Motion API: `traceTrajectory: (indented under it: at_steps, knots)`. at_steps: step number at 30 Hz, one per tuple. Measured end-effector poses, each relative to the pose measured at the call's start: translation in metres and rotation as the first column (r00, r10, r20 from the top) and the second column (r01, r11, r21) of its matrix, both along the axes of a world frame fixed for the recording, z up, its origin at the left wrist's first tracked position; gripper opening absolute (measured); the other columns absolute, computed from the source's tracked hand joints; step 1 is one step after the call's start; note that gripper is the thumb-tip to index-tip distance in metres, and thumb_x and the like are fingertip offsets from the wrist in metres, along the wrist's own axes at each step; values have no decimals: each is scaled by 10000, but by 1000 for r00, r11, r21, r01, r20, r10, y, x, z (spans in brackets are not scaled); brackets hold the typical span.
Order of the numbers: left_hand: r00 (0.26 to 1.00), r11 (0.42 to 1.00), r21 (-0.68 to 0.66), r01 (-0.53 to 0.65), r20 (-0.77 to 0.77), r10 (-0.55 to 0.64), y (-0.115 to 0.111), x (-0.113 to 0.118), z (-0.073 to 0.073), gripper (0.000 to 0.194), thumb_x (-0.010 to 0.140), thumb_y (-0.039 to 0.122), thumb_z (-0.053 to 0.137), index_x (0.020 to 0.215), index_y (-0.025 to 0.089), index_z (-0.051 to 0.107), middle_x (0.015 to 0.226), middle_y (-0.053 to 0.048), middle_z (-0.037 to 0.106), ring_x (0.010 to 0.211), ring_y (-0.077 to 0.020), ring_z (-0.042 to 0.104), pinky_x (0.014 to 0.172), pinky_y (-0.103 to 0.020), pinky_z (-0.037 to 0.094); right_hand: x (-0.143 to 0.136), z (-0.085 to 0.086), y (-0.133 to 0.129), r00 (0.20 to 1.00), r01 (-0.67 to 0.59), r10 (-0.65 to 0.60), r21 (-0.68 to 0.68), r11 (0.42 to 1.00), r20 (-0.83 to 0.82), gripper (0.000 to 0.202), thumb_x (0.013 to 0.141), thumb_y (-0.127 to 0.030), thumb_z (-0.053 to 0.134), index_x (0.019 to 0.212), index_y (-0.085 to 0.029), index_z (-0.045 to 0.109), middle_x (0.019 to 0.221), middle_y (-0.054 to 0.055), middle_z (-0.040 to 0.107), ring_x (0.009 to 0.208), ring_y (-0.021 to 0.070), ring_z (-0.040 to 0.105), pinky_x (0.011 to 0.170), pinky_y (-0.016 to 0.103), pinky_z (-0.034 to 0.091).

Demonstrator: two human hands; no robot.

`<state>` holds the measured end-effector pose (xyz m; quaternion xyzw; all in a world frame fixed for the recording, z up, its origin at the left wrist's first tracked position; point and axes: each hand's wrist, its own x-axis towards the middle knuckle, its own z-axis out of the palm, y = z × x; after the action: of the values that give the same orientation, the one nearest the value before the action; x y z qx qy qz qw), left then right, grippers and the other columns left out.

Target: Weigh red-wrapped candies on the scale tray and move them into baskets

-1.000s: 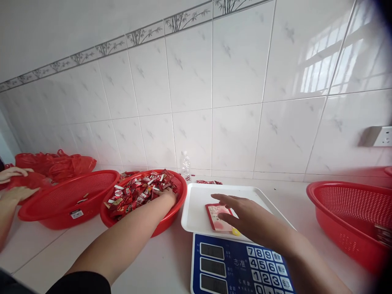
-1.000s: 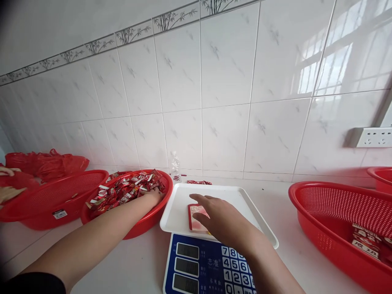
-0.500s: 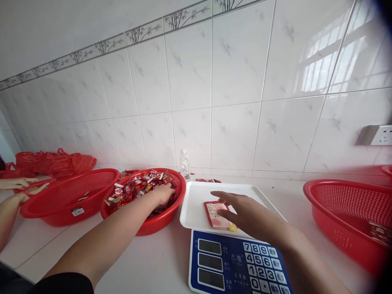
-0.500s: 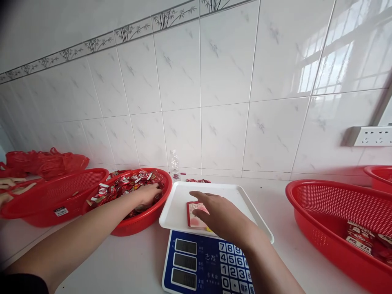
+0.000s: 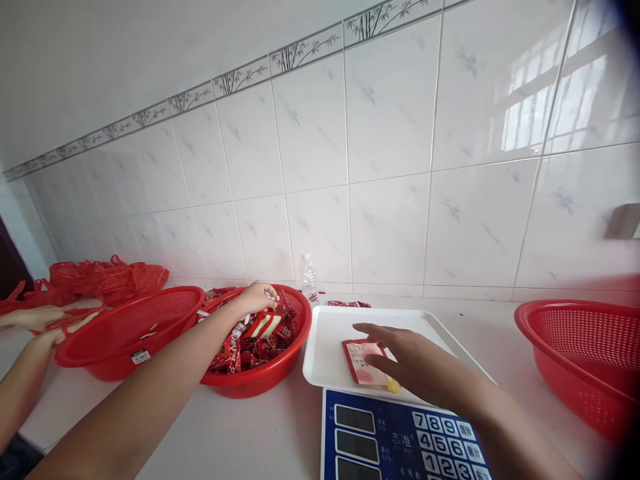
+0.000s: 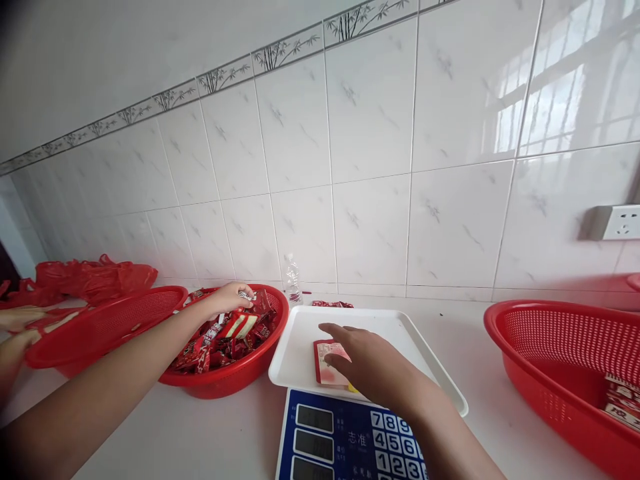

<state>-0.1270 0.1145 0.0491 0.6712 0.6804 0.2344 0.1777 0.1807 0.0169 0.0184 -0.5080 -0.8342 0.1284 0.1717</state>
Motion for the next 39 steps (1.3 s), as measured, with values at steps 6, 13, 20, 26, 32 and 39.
traceTrajectory:
  at_steps: [6,13,20,26,32,39]
  knots:
    - [986,996,78,30,162,-42,-1,18,14,197,734,215,657,921,159,628,878,-21,664,785,-142,607,675,-220,450,1,1,-1,1000,4,-4,18,1000,-19,467,901,-362,442,1354,-259,490,1211,63,660,1085,270,613,881,409,493]
    - [809,952,-127,280,565,-162,-25,80,9,238,770,211,674,989,153,601,943,-57,643,741,-129,607,638,-257,506,6,-2,3,999,51,-51,64,997,-6,470,889,-383,450,1347,-285,498,1150,48,692,1025,268,645,839,404,510]
    - [929,931,-131,341,200,-312,-17,78,1,275,856,307,555,1096,180,601,1200,-83,602,1026,-178,580,754,-249,504,8,1,2,1000,16,-15,74,997,-7,438,892,-362,450,1323,-319,512,1171,26,684,1000,251,652,808,390,516]
    - [927,958,-210,195,-281,-250,8,27,-31,79,718,258,638,717,182,660,823,-63,709,838,-240,644,761,-301,466,7,3,1,1000,17,-17,55,998,-8,434,895,-374,447,1317,-302,516,1177,28,678,1046,259,631,841,397,504]
    - [871,953,-253,169,-413,-264,19,17,-52,243,737,428,600,715,199,678,849,-75,718,832,-253,644,730,-293,457,9,4,2,999,37,-38,52,998,12,445,896,-346,447,1334,-291,505,1178,33,680,1055,259,631,852,405,504]
    - [813,979,-189,73,-557,-168,26,24,-53,281,708,395,651,914,205,669,1018,-130,691,985,-329,622,832,-375,455,5,1,6,995,44,-34,-108,993,93,604,768,-327,615,1358,-269,498,1212,76,649,1106,291,586,903,420,472]
